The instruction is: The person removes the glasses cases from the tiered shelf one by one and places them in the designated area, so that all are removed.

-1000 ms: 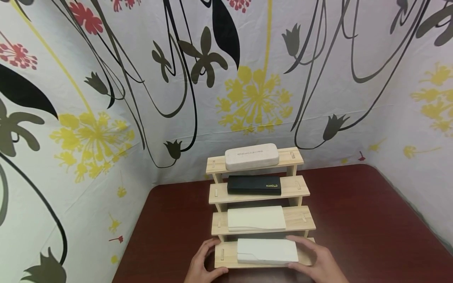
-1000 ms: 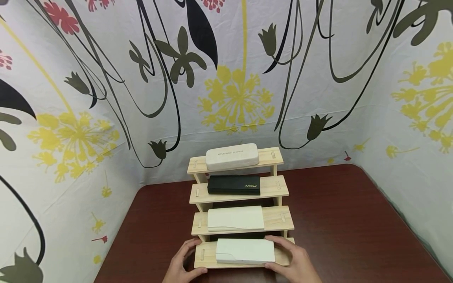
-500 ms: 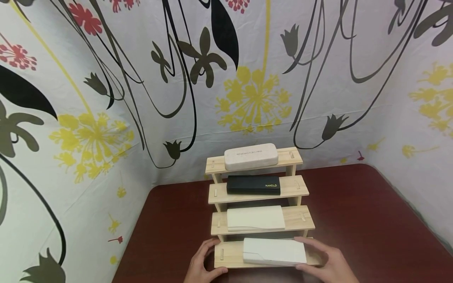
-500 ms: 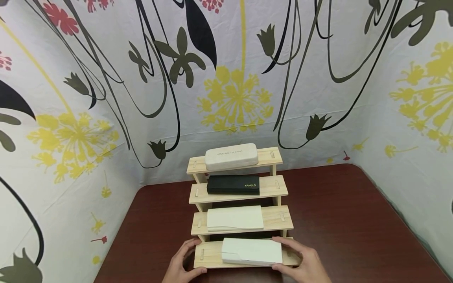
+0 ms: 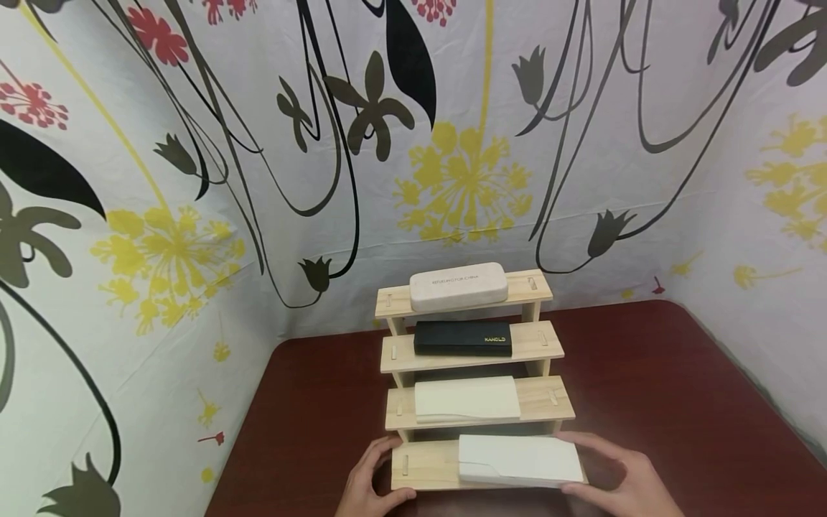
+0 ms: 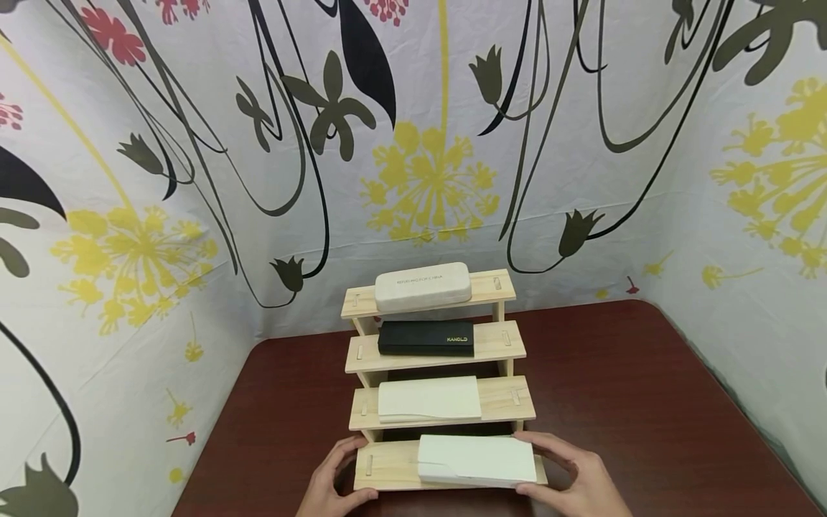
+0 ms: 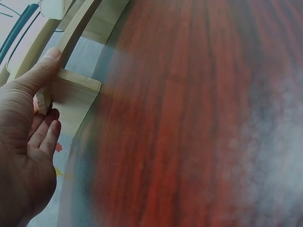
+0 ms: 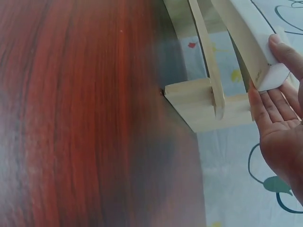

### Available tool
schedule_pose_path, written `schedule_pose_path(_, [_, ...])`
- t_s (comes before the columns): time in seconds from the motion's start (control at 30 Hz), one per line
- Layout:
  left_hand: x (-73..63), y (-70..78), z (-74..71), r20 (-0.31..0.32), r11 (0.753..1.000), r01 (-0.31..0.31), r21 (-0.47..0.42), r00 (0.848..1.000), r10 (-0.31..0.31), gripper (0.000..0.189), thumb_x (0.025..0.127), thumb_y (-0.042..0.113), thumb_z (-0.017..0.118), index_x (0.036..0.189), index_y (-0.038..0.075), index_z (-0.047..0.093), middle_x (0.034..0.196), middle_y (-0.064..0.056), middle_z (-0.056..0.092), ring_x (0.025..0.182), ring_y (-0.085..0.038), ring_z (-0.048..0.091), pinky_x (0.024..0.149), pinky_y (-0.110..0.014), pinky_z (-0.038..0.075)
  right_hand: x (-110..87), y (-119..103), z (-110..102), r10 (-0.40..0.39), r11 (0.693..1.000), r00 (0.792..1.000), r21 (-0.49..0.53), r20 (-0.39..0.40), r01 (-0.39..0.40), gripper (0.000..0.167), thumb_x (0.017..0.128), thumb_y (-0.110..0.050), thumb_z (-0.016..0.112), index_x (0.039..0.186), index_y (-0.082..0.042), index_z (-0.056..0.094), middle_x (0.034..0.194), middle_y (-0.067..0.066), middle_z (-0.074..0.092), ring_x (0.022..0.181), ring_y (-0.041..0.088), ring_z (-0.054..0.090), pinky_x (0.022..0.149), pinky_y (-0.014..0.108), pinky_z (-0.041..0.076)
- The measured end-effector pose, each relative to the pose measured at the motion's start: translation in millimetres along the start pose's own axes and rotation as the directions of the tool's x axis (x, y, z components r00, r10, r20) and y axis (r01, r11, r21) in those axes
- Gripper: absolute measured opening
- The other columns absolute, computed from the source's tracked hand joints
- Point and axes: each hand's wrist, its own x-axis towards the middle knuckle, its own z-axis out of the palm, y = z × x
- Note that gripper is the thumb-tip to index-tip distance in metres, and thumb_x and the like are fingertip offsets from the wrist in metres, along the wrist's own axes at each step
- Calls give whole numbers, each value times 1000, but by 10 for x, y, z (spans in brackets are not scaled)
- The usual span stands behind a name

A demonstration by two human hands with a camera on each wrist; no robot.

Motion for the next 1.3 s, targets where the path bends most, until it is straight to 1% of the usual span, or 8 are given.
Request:
schedule_pose_path(0.17, [-6, -13, -1, -1, 999, -35, 13, 999, 35, 79, 76, 10, 98, 144, 5, 59, 140, -9, 62, 131, -15, 60, 103, -31, 56, -8, -57, -86, 43, 999, 999, -4, 18, -42, 66, 69, -30, 102, 129, -24, 76, 118, -13, 76, 107, -4, 65, 88, 6, 45])
schedule_pose_path(0.37, [-6, -6, -4, -1, 1000, -5, 2, 1000, 5, 78, 76, 10, 98, 144, 7, 60, 140, -6, 63, 131, -15, 60, 103, -32, 56, -26, -41, -222, 14, 1000, 1000, -1, 12, -14, 68, 69, -23, 102, 131, -20, 75, 119, -11, 76, 107, -4, 65, 88, 7, 46])
schedule_pose_path(0.6, [-2, -43, 7, -6, 997, -68, 19, 998, 68, 80, 75, 6, 98, 144, 4, 59, 139, -10, 62, 130, -15, 61, 102, -31, 56, -42, -48, -371, 57, 998, 998, -4, 14, -57, 65, 72, -18, 101, 131, -18, 75, 120, -9, 76, 107, -5, 65, 84, 8, 49])
schedule_pose_path(0.8, [-4, -13, 4, -10, 1000, -20, 8, 1000, 20, 79, 75, 7, 98, 144, 7, 60, 139, -7, 63, 131, -14, 61, 102, -34, 57, -49, -44, -464, 71, 997, 997, 3, 17, -71, 66, 71, -16, 100, 133, -16, 74, 120, -7, 76, 108, -5, 65, 84, 9, 51])
schedule_pose_path(0.93, [-1, 1, 5, -6, 1000, 2, 3, 1000, -2, 79, 75, 8, 98, 144, 8, 60, 139, -6, 63, 131, -15, 61, 103, -34, 56, -48, -38, -530, 64, 997, 998, 45, 26, -65, 67, 73, -10, 99, 134, -11, 73, 122, -4, 76, 109, -3, 65, 83, 13, 54])
schedule_pose_path(1.07, [-2, 1, 7, -3, 1000, 14, -10, 1000, -14, 78, 75, 8, 98, 144, 8, 61, 140, -6, 63, 132, -15, 60, 104, -34, 56, -36, -12, -613, 41, 997, 999, 70, 11, -42, 69, 72, -2, 98, 136, -7, 71, 126, -3, 75, 115, -3, 64, 86, 13, 54])
schedule_pose_path(1.17, [-3, -5, 9, -3, 1000, 2, -4, 1000, -2, 78, 75, 8, 98, 144, 8, 60, 140, -6, 63, 132, -16, 61, 104, -36, 56, -20, 9, -686, 13, 991, 1000, 133, 17, -15, 71, 73, 6, 94, 138, 1, 67, 131, 1, 73, 118, 0, 64, 86, 16, 57])
schedule_pose_path(1.3, [-3, -20, 8, -6, 1000, -15, -4, 1000, 15, 79, 76, 7, 97, 145, 9, 60, 139, -7, 63, 131, -16, 61, 103, -37, 57, 10, 22, -780, 7, 983, 1000, 185, 25, -11, 71, 75, 12, 90, 141, 4, 63, 133, -1, 71, 115, 2, 67, 78, 24, 61])
